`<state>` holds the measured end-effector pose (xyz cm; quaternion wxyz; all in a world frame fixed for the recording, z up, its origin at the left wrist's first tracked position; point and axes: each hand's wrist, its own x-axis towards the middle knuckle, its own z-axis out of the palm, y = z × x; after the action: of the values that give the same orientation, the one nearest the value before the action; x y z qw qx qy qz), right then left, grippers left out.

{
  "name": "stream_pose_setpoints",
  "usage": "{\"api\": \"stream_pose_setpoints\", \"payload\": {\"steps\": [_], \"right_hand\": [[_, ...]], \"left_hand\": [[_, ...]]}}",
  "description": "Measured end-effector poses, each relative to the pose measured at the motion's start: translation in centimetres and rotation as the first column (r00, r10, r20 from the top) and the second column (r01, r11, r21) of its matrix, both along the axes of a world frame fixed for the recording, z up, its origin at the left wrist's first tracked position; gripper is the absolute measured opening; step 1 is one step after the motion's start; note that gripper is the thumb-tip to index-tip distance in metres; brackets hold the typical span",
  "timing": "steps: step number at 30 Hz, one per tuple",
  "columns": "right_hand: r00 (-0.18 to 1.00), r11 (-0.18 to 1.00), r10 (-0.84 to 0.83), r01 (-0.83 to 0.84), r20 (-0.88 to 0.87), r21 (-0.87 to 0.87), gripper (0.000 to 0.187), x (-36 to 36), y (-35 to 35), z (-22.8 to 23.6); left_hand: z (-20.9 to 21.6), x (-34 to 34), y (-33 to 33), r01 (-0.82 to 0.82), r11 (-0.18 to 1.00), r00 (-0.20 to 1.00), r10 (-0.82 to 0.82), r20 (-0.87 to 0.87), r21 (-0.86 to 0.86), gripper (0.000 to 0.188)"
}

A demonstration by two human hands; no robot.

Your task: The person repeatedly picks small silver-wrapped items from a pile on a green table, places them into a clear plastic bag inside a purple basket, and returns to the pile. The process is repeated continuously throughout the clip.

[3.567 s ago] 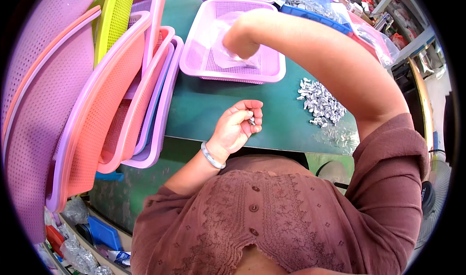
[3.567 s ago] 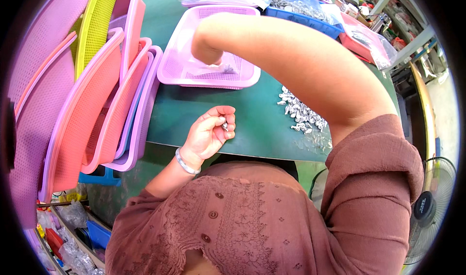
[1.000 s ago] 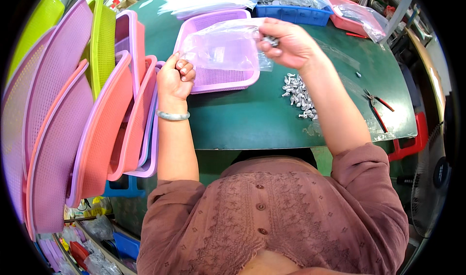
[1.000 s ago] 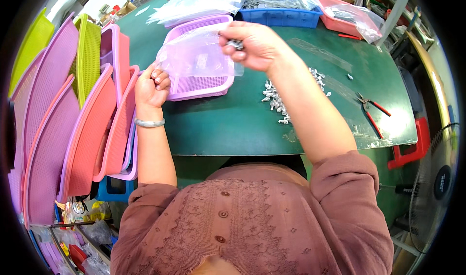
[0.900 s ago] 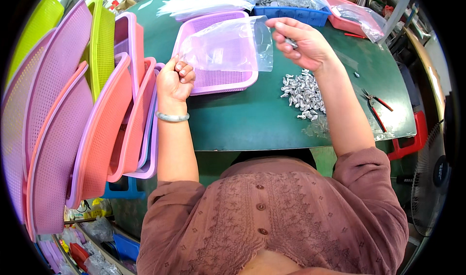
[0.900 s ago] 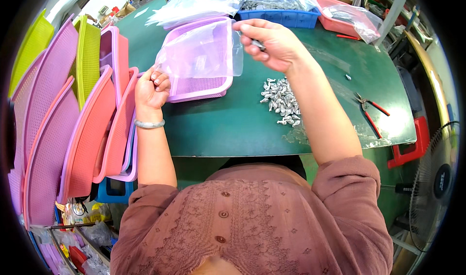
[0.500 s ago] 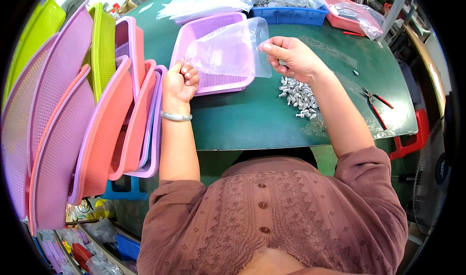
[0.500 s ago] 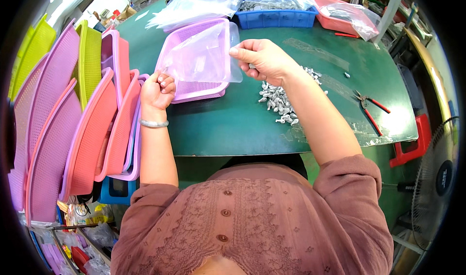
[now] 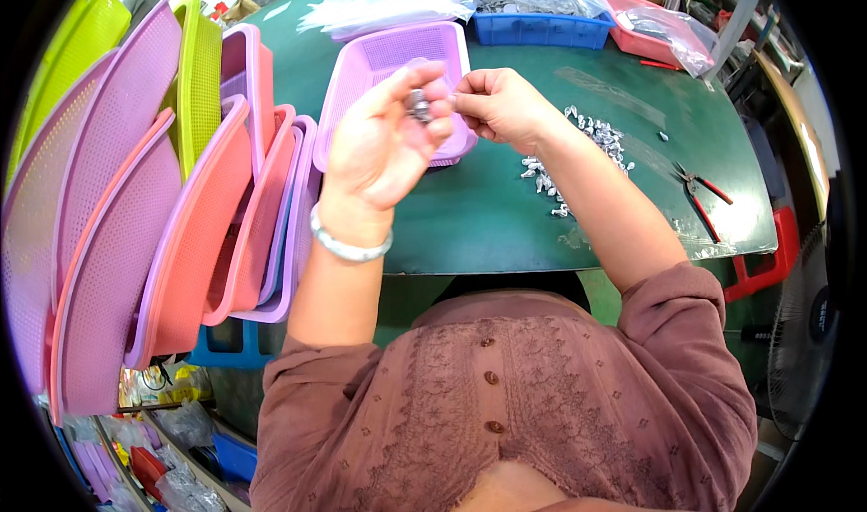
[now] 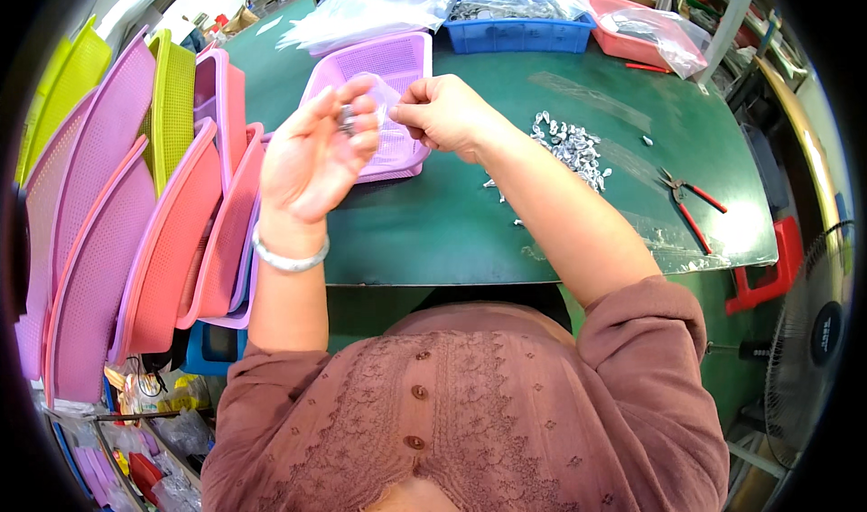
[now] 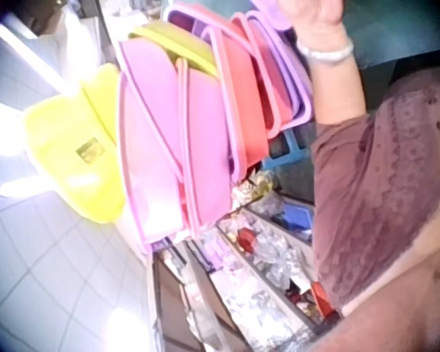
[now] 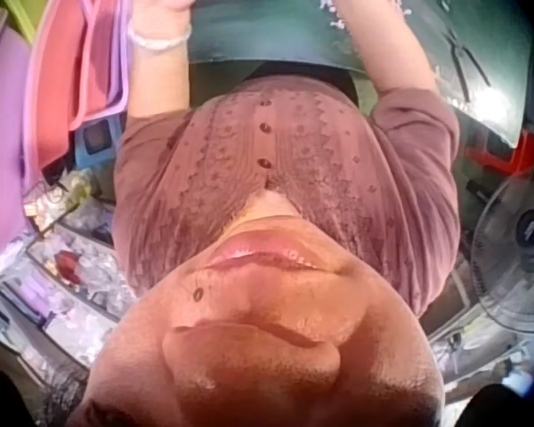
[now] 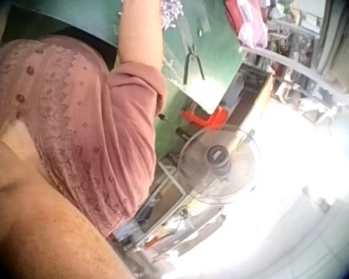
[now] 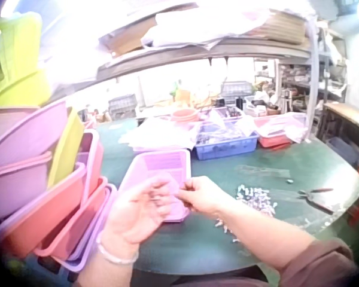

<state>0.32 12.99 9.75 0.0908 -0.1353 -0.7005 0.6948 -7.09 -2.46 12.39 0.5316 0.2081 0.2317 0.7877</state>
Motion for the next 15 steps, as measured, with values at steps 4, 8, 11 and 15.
{"api": "stream_pose_setpoints", "payload": {"steps": [4, 8, 11, 15], "right_hand": [[0.999, 0.998, -0.006, 0.004, -0.032, -0.065, 0.014, -0.1, -0.6, -0.2], [0.999, 0.998, -0.012, 0.014, 0.033, -0.064, 0.014, 0.5, -0.2, -1.0], [0.999, 0.992, -0.03, 0.035, 0.04, -0.117, 0.014, 0.7, -0.1, -1.6], [0.999, 0.989, -0.013, 0.021, 0.052, -0.147, 0.014, 1.0, -0.1, -1.8]], "left_hand": [[-2.2, -1.5, 0.9, -0.017, 1.0, 0.987, 0.016, 0.157, 0.011, 0.031], [-2.8, -0.8, 1.0, -0.172, 0.979, 0.964, 0.189, 0.189, -0.105, 0.028], [-3.3, -0.5, 0.8, -0.223, 0.961, 0.95, 0.252, 0.185, -0.161, 0.034], [-3.6, -0.8, 0.5, -0.221, 0.969, 0.944, 0.241, 0.223, -0.111, 0.035]]}}
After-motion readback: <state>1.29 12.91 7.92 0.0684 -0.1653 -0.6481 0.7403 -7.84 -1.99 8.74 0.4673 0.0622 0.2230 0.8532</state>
